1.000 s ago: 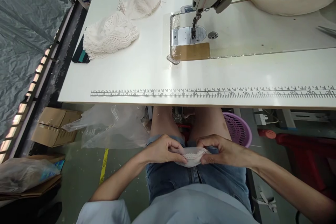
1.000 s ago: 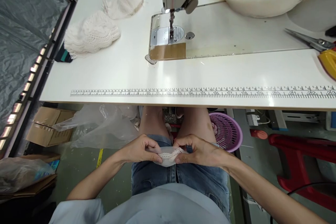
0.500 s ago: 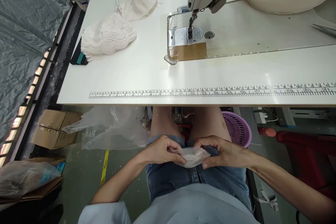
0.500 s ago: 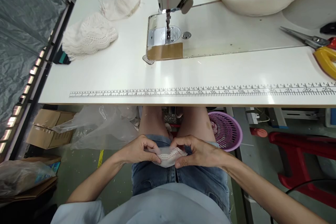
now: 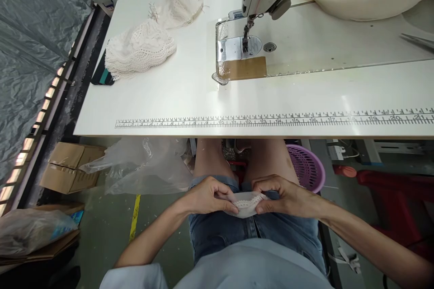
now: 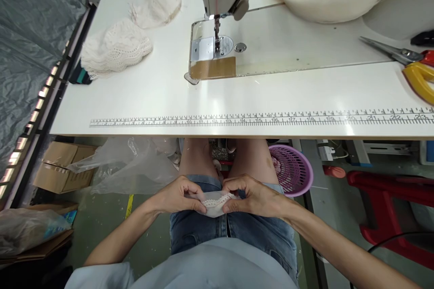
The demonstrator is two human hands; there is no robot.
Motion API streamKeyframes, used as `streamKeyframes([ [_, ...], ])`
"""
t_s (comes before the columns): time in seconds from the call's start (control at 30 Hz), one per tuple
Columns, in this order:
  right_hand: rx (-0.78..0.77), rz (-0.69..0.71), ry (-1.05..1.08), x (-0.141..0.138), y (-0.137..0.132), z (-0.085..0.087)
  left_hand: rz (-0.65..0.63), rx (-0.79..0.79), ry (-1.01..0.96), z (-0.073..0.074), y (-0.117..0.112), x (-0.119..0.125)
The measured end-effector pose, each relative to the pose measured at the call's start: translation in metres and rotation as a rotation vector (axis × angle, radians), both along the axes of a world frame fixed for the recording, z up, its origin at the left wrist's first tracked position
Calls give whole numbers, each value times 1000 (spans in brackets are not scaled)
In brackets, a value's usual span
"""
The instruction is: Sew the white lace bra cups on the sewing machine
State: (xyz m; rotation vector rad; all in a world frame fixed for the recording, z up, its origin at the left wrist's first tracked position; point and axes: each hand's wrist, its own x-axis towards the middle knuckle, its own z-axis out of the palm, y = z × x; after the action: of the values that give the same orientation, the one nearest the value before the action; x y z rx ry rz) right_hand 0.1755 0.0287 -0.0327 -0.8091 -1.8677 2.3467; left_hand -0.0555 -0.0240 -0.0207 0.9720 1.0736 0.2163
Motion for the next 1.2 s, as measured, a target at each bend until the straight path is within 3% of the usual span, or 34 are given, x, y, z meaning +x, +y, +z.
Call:
streamKeyframes([
  [0.53,50,16,17,-6,0,7,-62,116,-19,16,12,6],
  [1.03,-29,15,11,-1,3,5,-24,117,22,7,6,5],
  [1.2,7,3,-6,-2,1,5,-43,112,66,8,7,8],
])
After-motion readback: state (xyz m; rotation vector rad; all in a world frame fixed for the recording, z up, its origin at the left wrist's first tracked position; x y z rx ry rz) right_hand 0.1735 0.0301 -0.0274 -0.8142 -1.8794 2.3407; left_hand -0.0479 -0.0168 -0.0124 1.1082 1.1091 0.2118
